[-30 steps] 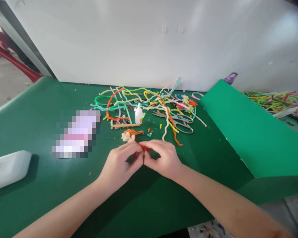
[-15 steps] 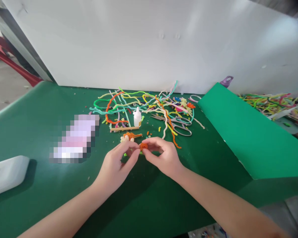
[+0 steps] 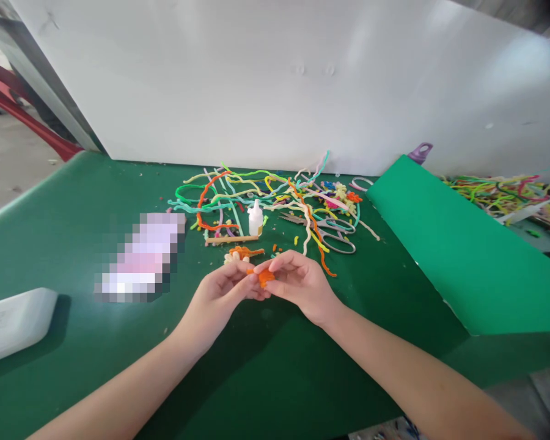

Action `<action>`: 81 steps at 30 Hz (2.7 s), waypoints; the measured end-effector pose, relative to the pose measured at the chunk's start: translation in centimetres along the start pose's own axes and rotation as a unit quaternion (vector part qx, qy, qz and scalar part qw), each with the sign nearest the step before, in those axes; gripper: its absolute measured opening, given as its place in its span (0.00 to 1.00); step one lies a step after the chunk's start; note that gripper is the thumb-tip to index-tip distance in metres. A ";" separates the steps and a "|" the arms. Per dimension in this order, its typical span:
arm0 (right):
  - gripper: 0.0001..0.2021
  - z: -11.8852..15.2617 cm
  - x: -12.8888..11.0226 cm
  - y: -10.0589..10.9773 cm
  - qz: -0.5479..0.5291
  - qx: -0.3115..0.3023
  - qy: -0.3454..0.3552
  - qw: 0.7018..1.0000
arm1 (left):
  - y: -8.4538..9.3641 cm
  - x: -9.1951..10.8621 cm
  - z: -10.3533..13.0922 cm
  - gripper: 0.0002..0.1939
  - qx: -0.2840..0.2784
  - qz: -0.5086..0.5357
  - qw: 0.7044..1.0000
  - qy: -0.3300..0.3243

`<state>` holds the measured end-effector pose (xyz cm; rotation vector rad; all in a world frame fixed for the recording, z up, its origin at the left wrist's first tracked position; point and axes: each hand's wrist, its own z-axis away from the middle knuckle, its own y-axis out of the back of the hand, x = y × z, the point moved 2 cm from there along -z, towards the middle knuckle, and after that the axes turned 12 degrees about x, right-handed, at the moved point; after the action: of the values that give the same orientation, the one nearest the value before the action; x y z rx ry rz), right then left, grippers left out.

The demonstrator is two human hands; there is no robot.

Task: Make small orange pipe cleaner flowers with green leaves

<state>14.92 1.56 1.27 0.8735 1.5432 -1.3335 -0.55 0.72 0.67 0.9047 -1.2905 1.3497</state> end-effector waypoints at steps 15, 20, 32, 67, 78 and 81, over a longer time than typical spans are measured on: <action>0.08 -0.3 0.5 0.5 0.032 0.040 -0.023 0.998 | 0.2 0.6 0.8 0.06 0.068 -0.097 0.989 -0.082; 0.10 -0.2 0.3 0.2 0.054 0.027 -0.039 0.997 | -0.1 0.7 0.9 0.02 0.026 -0.075 0.989 -0.122; 0.08 0.2 0.2 0.2 0.205 0.029 0.032 0.978 | 0.2 0.9 0.9 0.05 0.069 -0.227 0.952 -0.196; 0.09 -0.1 -1.3 0.8 0.328 0.049 0.166 0.929 | 0.3 0.8 -0.1 0.07 0.044 -0.134 0.987 -0.077; 0.06 -0.9 -0.4 0.8 0.168 0.014 0.023 0.985 | 0.1 0.6 0.1 0.05 -0.003 -0.135 0.988 -0.077; 0.05 -0.9 -0.2 1.0 0.191 0.024 0.057 0.980 | 0.0 0.7 0.1 0.06 -0.008 -0.129 0.990 -0.061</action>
<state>15.72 2.59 1.13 1.2258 1.3454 -1.0594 -0.71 0.73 1.38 1.1157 -1.2263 1.0936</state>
